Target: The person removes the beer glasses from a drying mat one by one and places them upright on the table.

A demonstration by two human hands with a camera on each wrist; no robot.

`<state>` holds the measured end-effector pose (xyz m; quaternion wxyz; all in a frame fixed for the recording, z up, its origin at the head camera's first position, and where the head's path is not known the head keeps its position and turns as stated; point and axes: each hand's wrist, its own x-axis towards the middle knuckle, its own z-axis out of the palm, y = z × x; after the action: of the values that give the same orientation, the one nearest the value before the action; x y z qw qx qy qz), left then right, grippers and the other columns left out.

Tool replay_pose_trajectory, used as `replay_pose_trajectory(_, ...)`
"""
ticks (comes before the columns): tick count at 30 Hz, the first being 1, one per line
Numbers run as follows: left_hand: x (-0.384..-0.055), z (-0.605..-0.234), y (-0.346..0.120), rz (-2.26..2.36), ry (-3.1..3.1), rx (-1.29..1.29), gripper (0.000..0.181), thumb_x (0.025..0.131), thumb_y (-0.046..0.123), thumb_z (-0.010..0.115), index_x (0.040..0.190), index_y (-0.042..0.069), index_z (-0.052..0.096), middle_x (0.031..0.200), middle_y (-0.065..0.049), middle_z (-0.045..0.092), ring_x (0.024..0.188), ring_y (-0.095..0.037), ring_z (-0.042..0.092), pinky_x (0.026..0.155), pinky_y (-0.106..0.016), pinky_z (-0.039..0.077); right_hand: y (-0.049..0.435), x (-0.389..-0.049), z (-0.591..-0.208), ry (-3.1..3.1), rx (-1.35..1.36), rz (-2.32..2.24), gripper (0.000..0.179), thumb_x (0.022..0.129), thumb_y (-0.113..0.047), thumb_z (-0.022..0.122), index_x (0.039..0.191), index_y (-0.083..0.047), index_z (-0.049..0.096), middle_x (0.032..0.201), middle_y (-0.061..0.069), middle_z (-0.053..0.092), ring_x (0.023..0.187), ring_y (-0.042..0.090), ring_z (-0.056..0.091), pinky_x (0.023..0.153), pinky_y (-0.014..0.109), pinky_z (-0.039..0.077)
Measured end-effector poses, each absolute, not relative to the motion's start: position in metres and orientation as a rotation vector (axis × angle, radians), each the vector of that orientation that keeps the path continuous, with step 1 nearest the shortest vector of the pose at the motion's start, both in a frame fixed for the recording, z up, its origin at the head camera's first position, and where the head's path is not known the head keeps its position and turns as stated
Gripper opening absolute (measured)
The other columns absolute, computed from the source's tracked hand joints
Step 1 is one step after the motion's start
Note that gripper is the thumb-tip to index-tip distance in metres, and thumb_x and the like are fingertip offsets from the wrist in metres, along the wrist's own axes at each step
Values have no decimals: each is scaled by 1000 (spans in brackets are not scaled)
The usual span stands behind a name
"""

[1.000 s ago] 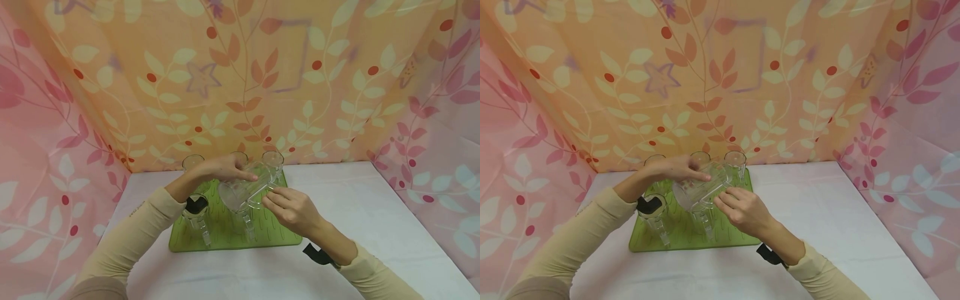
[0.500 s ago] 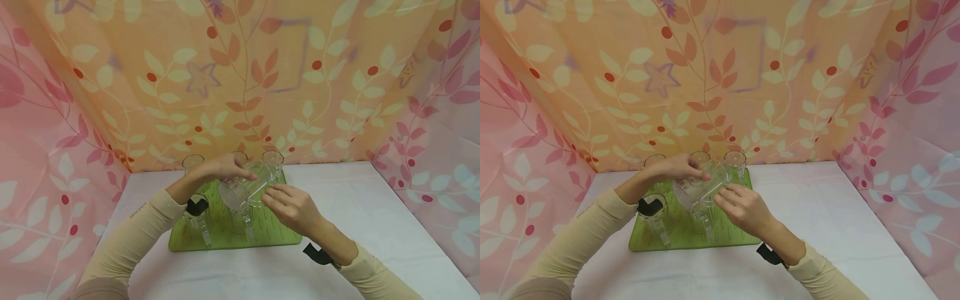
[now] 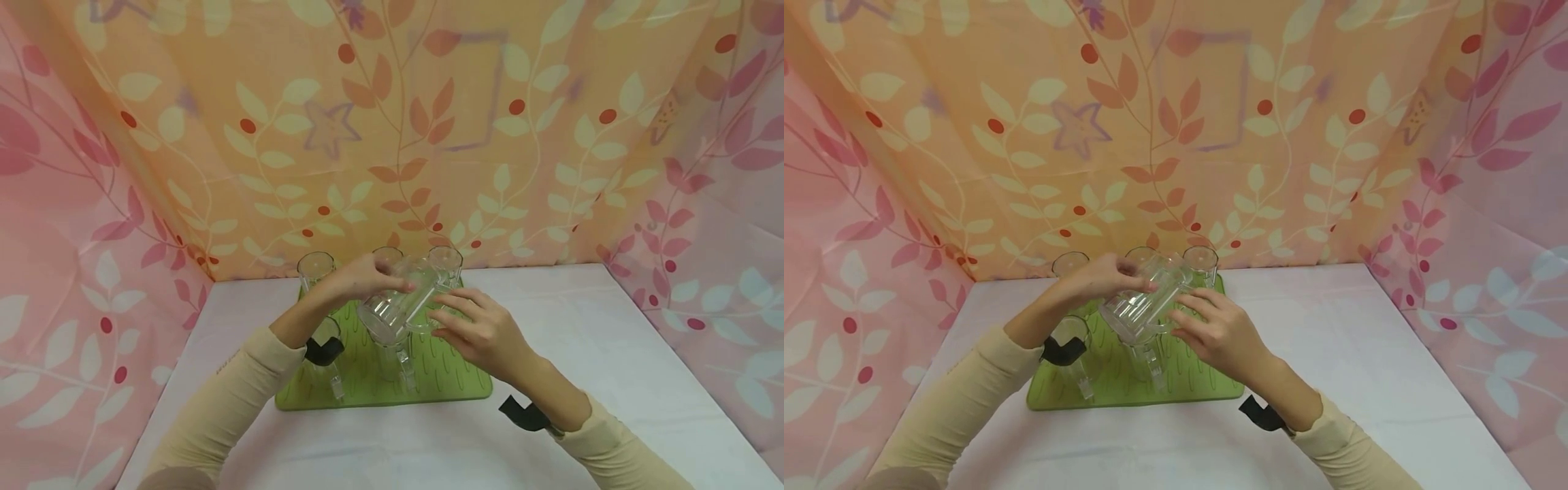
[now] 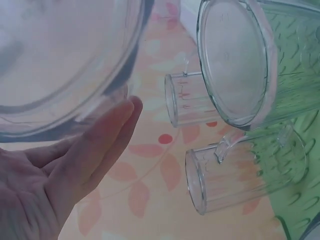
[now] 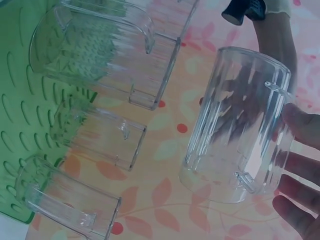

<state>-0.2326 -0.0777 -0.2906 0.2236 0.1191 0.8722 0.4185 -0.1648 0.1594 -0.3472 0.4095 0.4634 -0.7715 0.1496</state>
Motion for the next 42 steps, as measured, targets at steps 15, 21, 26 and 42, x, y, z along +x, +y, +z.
replay_pose_trajectory(15, -216, -298, -85, 1283, 2548, 249, 74, 78, 48, 77, 136, 8, 51, 139, -12, 53, 126, -31, 52, 103, -50, 46, 167, -169, -337, -1915, 1105, 677, 36, 93, -36, 62, 101, -3, 74, 103, 14, 71, 94, 29, 65, 75, 36, 55)
replay_pose_trajectory(21, -206, -302, -84, 1372, 2573, 223, 81, 78, 46, 78, 144, 12, 45, 141, -10, 52, 124, -30, 55, 102, -49, 48, 169, -169, -334, -1924, 1044, 779, 41, 90, -38, 66, 105, 0, 72, 104, 15, 71, 96, 29, 65, 90, 15, 50)
replay_pose_trajectory(26, -198, -307, -82, 1478, 2572, 224, 83, 80, 41, 78, 147, 10, 40, 143, -11, 52, 128, -30, 53, 104, -49, 47, 170, -167, -333, -1934, 983, 876, 45, 90, -41, 65, 107, 0, 72, 104, 15, 70, 97, 26, 66, 98, 8, 44)
replay_pose_trajectory(42, -168, -329, -70, 1792, 2658, 197, 84, 78, 28, 81, 148, 9, 38, 137, -13, 55, 124, -29, 56, 96, -44, 54, 173, -164, -335, -2062, 912, 1172, 52, 63, 13, 81, 113, 7, 67, 102, 17, 72, 96, 1, 65, 82, 18, 57)
